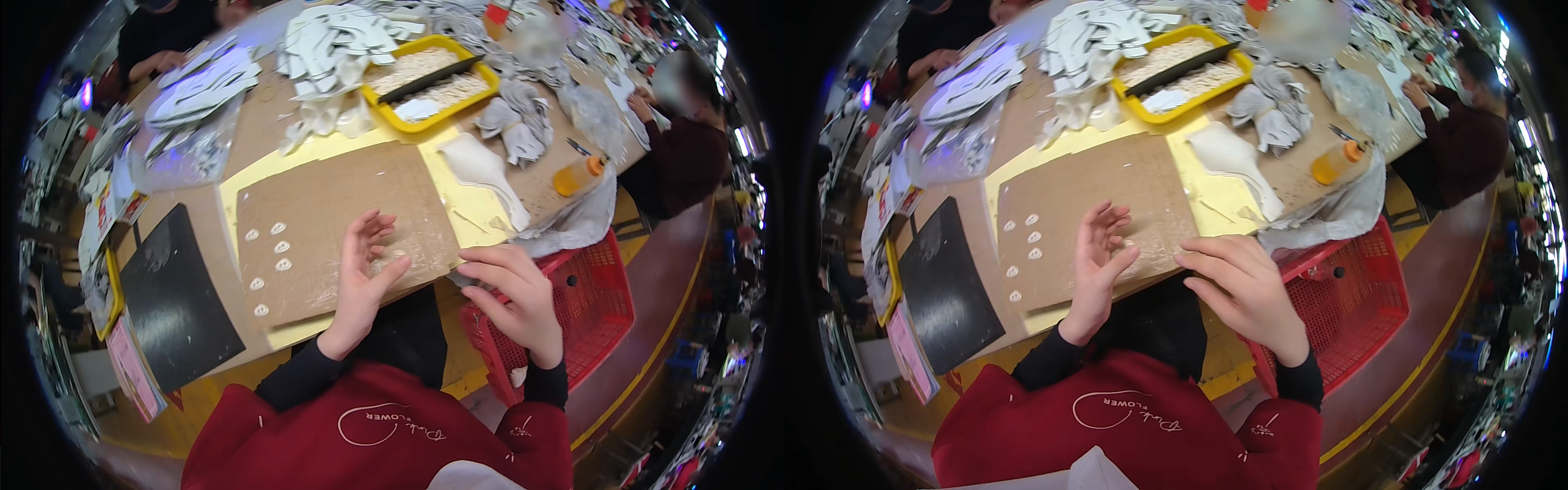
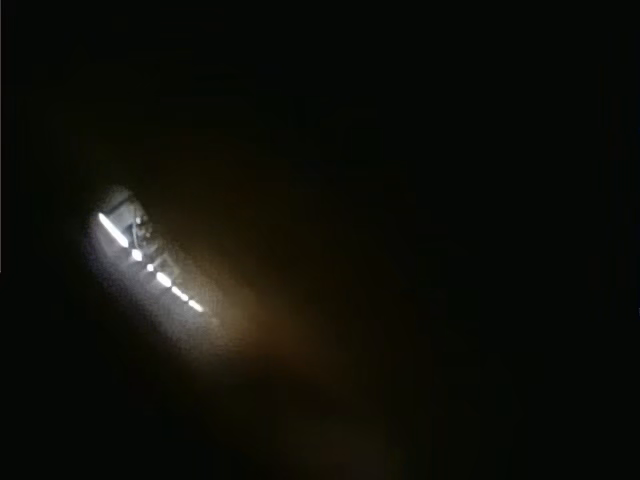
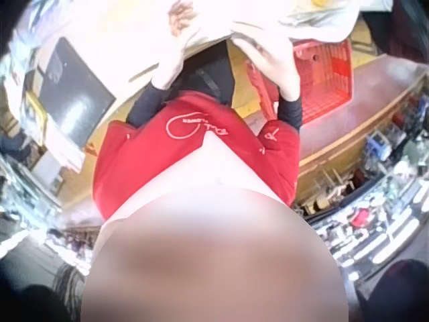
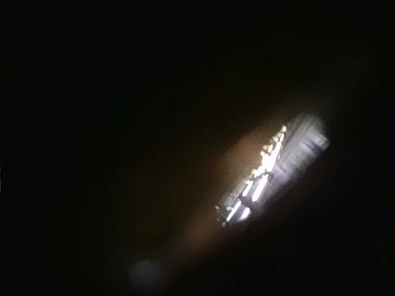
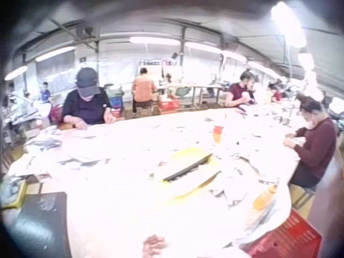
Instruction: The person sits at a shared workbench in a factory and assembles small white plastic components. They pick up pieces from a pile, place them into a clear plastic bag, and then arrange them on a cardboard sheet with pre-printed outlines. The person works methodically, handling the small parts one by one.
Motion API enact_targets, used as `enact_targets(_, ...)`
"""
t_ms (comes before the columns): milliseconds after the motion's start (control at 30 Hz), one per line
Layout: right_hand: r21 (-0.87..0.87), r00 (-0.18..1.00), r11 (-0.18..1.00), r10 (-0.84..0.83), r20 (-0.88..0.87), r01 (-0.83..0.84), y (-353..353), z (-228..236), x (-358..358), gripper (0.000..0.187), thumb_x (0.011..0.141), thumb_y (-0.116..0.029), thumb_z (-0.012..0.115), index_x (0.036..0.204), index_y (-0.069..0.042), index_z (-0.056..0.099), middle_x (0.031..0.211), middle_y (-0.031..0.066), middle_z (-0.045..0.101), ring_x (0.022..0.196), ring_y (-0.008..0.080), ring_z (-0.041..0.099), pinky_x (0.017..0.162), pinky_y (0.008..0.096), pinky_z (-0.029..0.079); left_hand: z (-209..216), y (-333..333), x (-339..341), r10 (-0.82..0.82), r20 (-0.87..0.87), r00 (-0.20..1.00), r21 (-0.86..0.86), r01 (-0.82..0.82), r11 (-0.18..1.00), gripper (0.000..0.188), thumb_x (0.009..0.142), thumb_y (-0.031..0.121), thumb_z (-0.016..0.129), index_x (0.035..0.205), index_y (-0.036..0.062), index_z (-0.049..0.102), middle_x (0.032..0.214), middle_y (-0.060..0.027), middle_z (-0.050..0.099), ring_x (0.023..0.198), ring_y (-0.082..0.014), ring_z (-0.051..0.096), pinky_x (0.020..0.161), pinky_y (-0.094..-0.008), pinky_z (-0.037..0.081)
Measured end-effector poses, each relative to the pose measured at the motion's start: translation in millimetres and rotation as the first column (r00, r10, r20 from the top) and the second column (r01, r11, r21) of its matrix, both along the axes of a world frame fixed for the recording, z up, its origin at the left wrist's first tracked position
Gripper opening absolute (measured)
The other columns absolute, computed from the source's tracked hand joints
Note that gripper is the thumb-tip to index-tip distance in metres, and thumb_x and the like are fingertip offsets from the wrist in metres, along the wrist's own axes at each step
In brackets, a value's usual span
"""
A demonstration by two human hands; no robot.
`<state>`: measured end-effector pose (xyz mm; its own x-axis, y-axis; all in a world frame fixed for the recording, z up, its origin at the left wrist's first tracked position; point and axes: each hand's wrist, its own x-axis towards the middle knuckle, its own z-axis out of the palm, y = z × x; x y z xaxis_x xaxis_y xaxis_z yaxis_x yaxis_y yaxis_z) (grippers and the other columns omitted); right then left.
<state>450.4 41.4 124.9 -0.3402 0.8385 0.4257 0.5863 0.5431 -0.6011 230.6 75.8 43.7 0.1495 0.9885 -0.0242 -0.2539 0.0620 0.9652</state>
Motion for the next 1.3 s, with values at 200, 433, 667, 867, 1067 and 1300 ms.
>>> enact_targets(200, -0.092, 0.997, 0.996, 0.010, -0.074, -0.017, 23, -28, -52, 0.038, 0.082, -0.007, 0.078, 0.119, -0.004, 0.070, 0.113, 0.0108, 0.071, 0.102, 0.0279, 0.065, 0.088, 0.0356, 0.051, -6, 1, -11, 0.098, -0.150, 0.984, 0.134, -0.078, 0.988, 0.082, 0.081, 0.009, 0.082, 0.149, 0.0090, 0.037, 0.141, -0.0106, 0.053, 0.126, -0.0216, 0.052, 0.101, -0.0335, 0.039)
enact_targets(433, -0.293, 0.980, 0.947, -0.170, -0.107, 0.133, 26, -35, -66, 0.034, 0.085, -0.004, 0.073, 0.119, -0.002, 0.067, 0.095, 0.0094, 0.071, 0.088, 0.0206, 0.066, 0.083, 0.0326, 0.052, -26, -7, -11, 0.327, -0.398, 0.857, 0.525, -0.079, 0.847, 0.075, 0.077, 0.005, 0.083, 0.142, 0.0104, 0.046, 0.141, -0.0123, 0.054, 0.127, -0.0317, 0.054, 0.105, -0.0412, 0.041)
enact_targets(667, -0.423, 0.958, 0.897, -0.224, -0.177, 0.132, 21, -46, -68, 0.022, 0.086, 0.000, 0.070, 0.108, 0.001, 0.065, 0.089, 0.0062, 0.067, 0.087, 0.0149, 0.064, 0.082, 0.0293, 0.051, -37, -8, -15, 0.407, -0.458, 0.790, 0.721, 0.063, 0.690, 0.070, 0.077, 0.011, 0.084, 0.138, 0.0176, 0.050, 0.140, -0.0117, 0.055, 0.130, -0.0334, 0.052, 0.115, -0.0530, 0.029)
enact_targets(867, -0.465, 0.861, 0.860, -0.389, -0.328, 0.211, 17, -50, -42, 0.013, 0.091, -0.001, 0.069, 0.101, 0.001, 0.062, 0.092, 0.0021, 0.065, 0.089, 0.0096, 0.060, 0.083, 0.0253, 0.049, -46, -12, -30, 0.389, -0.497, 0.776, 0.788, 0.216, 0.576, 0.079, 0.076, 0.026, 0.090, 0.140, 0.0208, 0.045, 0.139, -0.0142, 0.054, 0.135, -0.0372, 0.049, 0.120, -0.0609, 0.014)
enact_targets(1067, -0.296, 0.555, 0.814, -0.563, -0.612, 0.500, 9, -29, 51, 0.009, 0.094, 0.001, 0.066, 0.103, -0.001, 0.064, 0.097, 0.0016, 0.067, 0.093, 0.0094, 0.062, 0.088, 0.0255, 0.048, -68, -18, -39, 0.157, -0.369, 0.916, 0.557, 0.082, 0.827, 0.039, 0.086, 0.016, 0.080, 0.120, 0.0103, 0.062, 0.118, -0.0148, 0.067, 0.102, -0.0275, 0.066, 0.077, -0.0362, 0.054)
enact_targets(1300, -0.163, 0.329, 0.550, -0.682, -0.653, 0.819, 41, -31, 238, 0.010, 0.098, -0.006, 0.062, 0.107, -0.003, 0.065, 0.099, 0.0005, 0.066, 0.095, 0.0102, 0.060, 0.089, 0.0253, 0.046, -54, -11, -35, 0.045, -0.695, 0.718, 0.267, 0.200, 0.943, 0.007, 0.087, 0.009, 0.074, 0.095, 0.0090, 0.073, 0.085, -0.0047, 0.069, 0.069, -0.0199, 0.065, 0.065, -0.0331, 0.050)
